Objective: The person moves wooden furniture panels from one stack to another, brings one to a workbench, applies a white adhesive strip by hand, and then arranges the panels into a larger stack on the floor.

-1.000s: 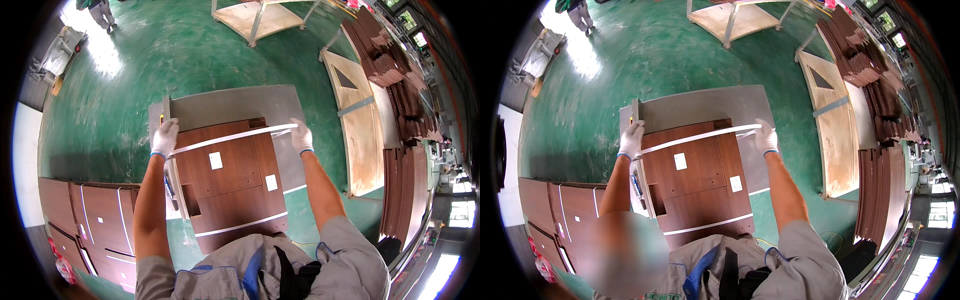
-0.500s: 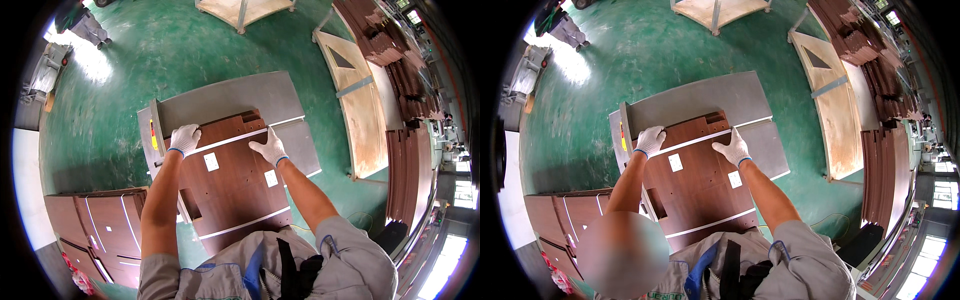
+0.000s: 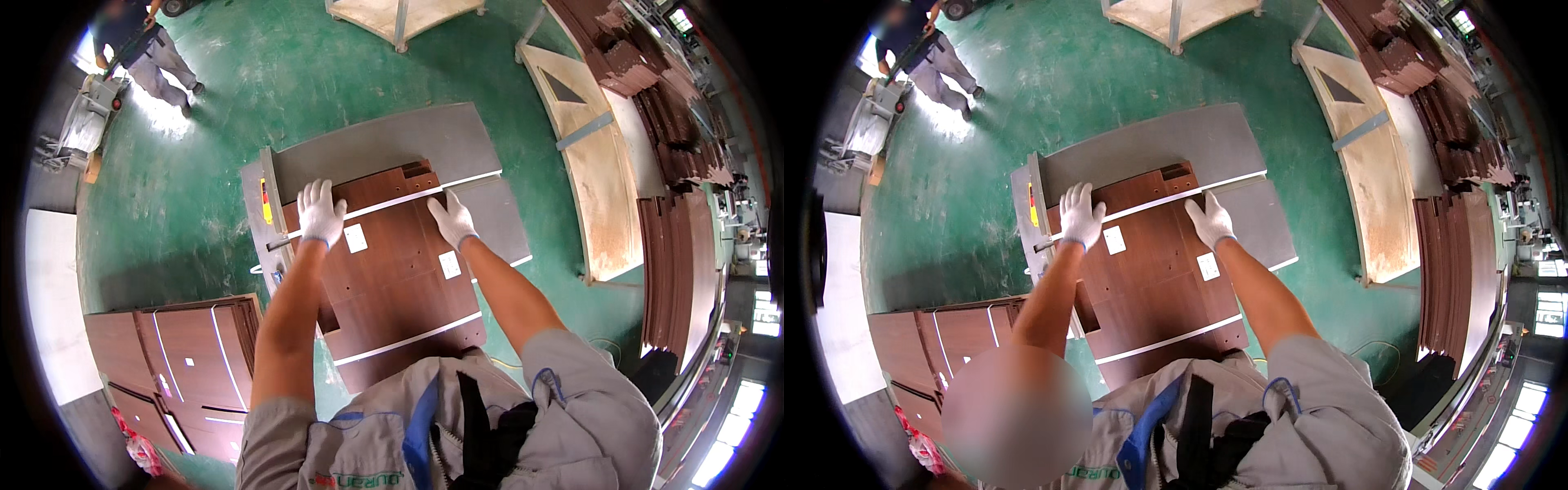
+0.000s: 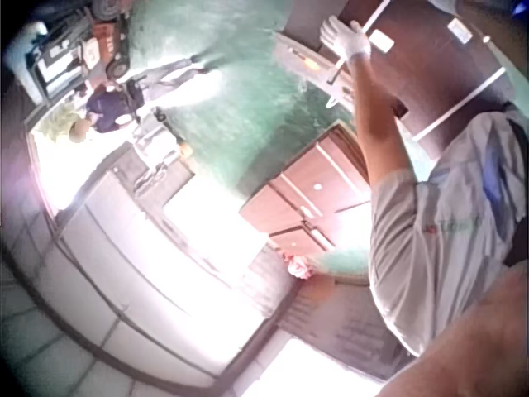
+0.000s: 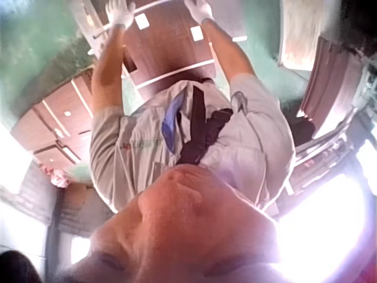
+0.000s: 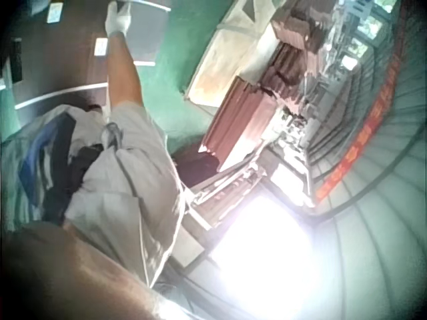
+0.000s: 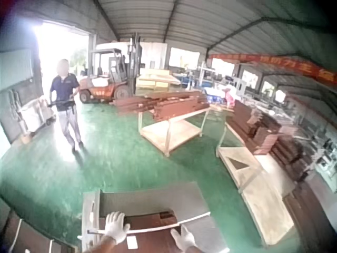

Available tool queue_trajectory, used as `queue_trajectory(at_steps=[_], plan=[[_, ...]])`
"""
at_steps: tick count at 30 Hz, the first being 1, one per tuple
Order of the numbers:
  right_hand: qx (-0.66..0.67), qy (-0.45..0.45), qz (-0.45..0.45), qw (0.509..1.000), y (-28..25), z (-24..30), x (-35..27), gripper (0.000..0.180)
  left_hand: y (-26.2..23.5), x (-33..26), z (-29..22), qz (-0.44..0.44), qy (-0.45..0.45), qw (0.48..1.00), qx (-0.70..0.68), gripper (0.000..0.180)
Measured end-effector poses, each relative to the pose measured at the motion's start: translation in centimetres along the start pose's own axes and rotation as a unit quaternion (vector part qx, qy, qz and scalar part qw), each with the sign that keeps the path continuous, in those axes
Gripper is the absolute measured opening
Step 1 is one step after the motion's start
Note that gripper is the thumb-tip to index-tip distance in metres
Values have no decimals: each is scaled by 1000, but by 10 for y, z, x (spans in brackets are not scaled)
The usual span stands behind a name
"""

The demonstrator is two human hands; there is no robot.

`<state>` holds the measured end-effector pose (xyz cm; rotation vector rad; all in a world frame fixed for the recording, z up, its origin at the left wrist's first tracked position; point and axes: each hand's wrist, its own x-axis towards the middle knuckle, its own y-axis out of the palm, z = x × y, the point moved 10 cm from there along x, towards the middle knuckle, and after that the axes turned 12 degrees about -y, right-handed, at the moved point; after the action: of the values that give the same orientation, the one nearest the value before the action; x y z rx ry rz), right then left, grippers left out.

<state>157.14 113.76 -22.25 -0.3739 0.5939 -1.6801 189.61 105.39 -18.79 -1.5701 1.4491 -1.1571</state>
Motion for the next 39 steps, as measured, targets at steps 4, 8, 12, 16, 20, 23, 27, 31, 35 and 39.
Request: queue_trajectory(at_steps=[4,8,12,16,20,23,27,31,35,39], plan=[[30,71,17,997,-48,-20,-105,68,-56,-125,-1,-73,-53,987,-130,59],[-22,139,71,987,-55,-75,-207,68,-68,-334,75,-24,-304,938,-168,81],[65,168,146,973,-33,-107,-226,74,-28,-491,80,127,-592,742,-286,81],[171,171,160,957,-16,-114,-209,80,68,-535,38,180,-640,519,-537,72],[296,69,190,934,13,-115,-195,77,106,-499,-5,37,-565,373,-735,70],[288,144,196,926,14,-120,-199,80,98,-479,-13,-42,-506,363,-781,67],[198,109,208,952,-15,-93,-210,87,102,-479,-20,-76,-541,349,-761,64],[211,77,214,951,-15,-68,-250,84,105,-510,-32,-79,-480,329,-810,69],[205,99,197,954,-14,-80,-293,83,127,-529,-98,-56,-494,275,-823,71],[232,217,290,903,14,-143,-302,88,152,-541,-90,-29,-538,298,-788,69]])
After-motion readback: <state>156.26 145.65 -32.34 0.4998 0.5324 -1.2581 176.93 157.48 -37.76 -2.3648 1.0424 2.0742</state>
